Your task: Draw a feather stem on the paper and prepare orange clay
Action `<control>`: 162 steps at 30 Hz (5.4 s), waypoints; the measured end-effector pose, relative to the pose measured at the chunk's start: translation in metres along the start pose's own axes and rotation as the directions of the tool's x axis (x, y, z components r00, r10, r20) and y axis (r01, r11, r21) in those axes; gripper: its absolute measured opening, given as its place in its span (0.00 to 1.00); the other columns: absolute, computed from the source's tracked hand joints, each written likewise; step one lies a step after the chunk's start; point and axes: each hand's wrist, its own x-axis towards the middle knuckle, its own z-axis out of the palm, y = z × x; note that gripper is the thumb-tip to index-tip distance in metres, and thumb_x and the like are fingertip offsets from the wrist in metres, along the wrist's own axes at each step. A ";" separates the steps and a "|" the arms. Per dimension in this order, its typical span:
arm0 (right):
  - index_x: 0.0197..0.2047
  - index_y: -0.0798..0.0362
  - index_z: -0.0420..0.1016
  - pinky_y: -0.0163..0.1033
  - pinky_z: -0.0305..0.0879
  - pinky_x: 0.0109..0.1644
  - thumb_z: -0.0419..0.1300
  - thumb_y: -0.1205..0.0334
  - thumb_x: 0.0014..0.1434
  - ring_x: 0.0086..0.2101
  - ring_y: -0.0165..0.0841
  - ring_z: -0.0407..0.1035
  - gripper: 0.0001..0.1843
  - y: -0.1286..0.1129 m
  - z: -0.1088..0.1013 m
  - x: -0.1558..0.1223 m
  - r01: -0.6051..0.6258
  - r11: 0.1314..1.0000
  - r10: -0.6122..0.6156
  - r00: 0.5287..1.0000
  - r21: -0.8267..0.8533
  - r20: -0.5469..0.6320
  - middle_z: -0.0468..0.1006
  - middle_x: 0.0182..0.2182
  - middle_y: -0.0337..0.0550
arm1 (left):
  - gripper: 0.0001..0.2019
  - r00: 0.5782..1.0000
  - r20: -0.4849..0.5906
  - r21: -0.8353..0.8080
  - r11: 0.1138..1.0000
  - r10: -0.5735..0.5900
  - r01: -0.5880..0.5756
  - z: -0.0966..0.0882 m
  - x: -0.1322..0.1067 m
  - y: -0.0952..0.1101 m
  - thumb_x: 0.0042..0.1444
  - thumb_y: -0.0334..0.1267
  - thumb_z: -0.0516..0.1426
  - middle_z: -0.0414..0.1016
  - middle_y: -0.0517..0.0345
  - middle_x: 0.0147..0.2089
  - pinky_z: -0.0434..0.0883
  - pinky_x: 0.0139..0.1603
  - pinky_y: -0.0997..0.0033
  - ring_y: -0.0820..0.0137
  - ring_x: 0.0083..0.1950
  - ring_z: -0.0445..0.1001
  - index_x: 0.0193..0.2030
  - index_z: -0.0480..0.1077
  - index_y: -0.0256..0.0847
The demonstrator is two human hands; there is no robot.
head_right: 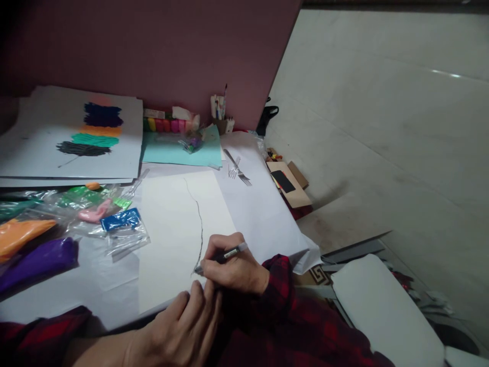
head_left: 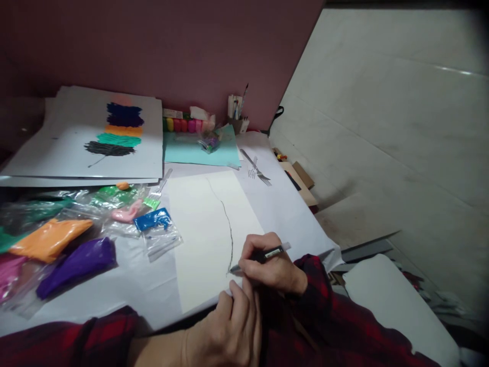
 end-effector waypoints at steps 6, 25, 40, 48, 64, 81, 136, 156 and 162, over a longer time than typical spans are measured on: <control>0.22 0.56 0.72 0.29 0.54 0.21 0.61 0.71 0.46 0.18 0.23 0.58 0.05 0.001 -0.001 0.000 0.037 0.999 -0.037 0.998 0.000 0.047 0.69 0.16 0.34 | 0.15 1.000 0.022 0.002 1.000 0.007 -0.007 -0.001 -0.001 0.002 0.59 0.30 0.53 0.80 0.34 0.43 0.72 0.31 0.57 0.49 0.41 0.78 0.47 0.75 0.24; 0.23 0.56 0.72 0.29 0.55 0.22 0.63 0.70 0.48 0.19 0.23 0.59 0.05 0.002 -0.002 0.001 0.025 0.999 -0.028 0.996 0.040 0.089 0.70 0.18 0.34 | 0.15 1.000 0.015 0.011 1.000 0.025 -0.025 -0.001 -0.002 0.001 0.59 0.31 0.54 0.80 0.34 0.44 0.74 0.31 0.57 0.49 0.41 0.79 0.48 0.75 0.23; 0.22 0.56 0.72 0.30 0.55 0.22 0.63 0.69 0.47 0.19 0.24 0.59 0.05 0.001 -0.002 0.002 0.029 0.999 -0.032 0.998 0.038 0.061 0.70 0.17 0.35 | 0.15 0.999 0.032 0.023 1.000 0.018 -0.019 -0.001 -0.003 0.003 0.59 0.33 0.57 0.79 0.34 0.44 0.72 0.33 0.56 0.49 0.42 0.78 0.48 0.75 0.24; 0.22 0.56 0.72 0.29 0.55 0.22 0.62 0.70 0.47 0.19 0.23 0.58 0.05 0.002 -0.002 0.001 0.027 0.999 -0.029 0.996 0.025 0.080 0.70 0.17 0.34 | 0.15 0.999 0.032 -0.006 1.000 0.019 -0.019 -0.002 -0.003 0.002 0.58 0.33 0.56 0.80 0.35 0.44 0.73 0.32 0.56 0.48 0.41 0.78 0.48 0.76 0.24; 0.21 0.55 0.71 0.30 0.54 0.21 0.62 0.69 0.45 0.19 0.24 0.58 0.05 -0.001 -0.002 0.001 -0.030 0.999 0.031 0.999 0.030 -0.015 0.69 0.15 0.34 | 0.15 1.000 0.029 0.008 1.000 0.009 -0.009 -0.002 -0.002 0.002 0.58 0.33 0.56 0.79 0.33 0.45 0.72 0.32 0.57 0.49 0.41 0.78 0.48 0.75 0.24; 0.20 0.55 0.70 0.30 0.55 0.21 0.62 0.68 0.45 0.18 0.25 0.58 0.06 -0.001 0.000 0.001 -0.038 0.999 0.038 0.997 0.008 -0.074 0.68 0.15 0.35 | 0.16 1.000 0.020 0.000 1.000 0.002 -0.002 0.000 -0.001 0.003 0.57 0.32 0.57 0.79 0.31 0.45 0.73 0.31 0.56 0.48 0.41 0.79 0.48 0.75 0.22; 0.21 0.53 0.68 0.33 0.54 0.22 0.61 0.67 0.47 0.18 0.26 0.58 0.07 0.007 0.003 -0.001 -0.074 0.995 0.057 0.974 -0.072 -0.221 0.69 0.15 0.34 | 0.18 0.999 0.015 0.028 0.999 0.030 -0.030 0.001 -0.001 0.002 0.56 0.36 0.61 0.78 0.28 0.46 0.71 0.31 0.57 0.47 0.40 0.79 0.47 0.75 0.20; 0.20 0.55 0.70 0.30 0.53 0.20 0.61 0.69 0.46 0.18 0.24 0.57 0.05 -0.002 0.001 -0.001 -0.010 1.000 0.010 0.999 -0.005 -0.044 0.68 0.15 0.34 | 0.16 0.999 0.036 0.000 1.000 -0.002 0.002 -0.002 -0.002 0.004 0.57 0.31 0.56 0.79 0.34 0.46 0.72 0.33 0.55 0.49 0.42 0.78 0.49 0.75 0.22; 0.22 0.55 0.73 0.30 0.55 0.21 0.61 0.71 0.46 0.18 0.23 0.58 0.04 -0.002 -0.001 -0.002 0.034 0.999 -0.035 0.999 0.014 0.035 0.70 0.16 0.34 | 0.15 1.000 0.020 -0.002 1.000 -0.004 0.004 -0.001 -0.002 0.005 0.57 0.30 0.56 0.80 0.34 0.44 0.72 0.35 0.54 0.49 0.42 0.78 0.48 0.75 0.23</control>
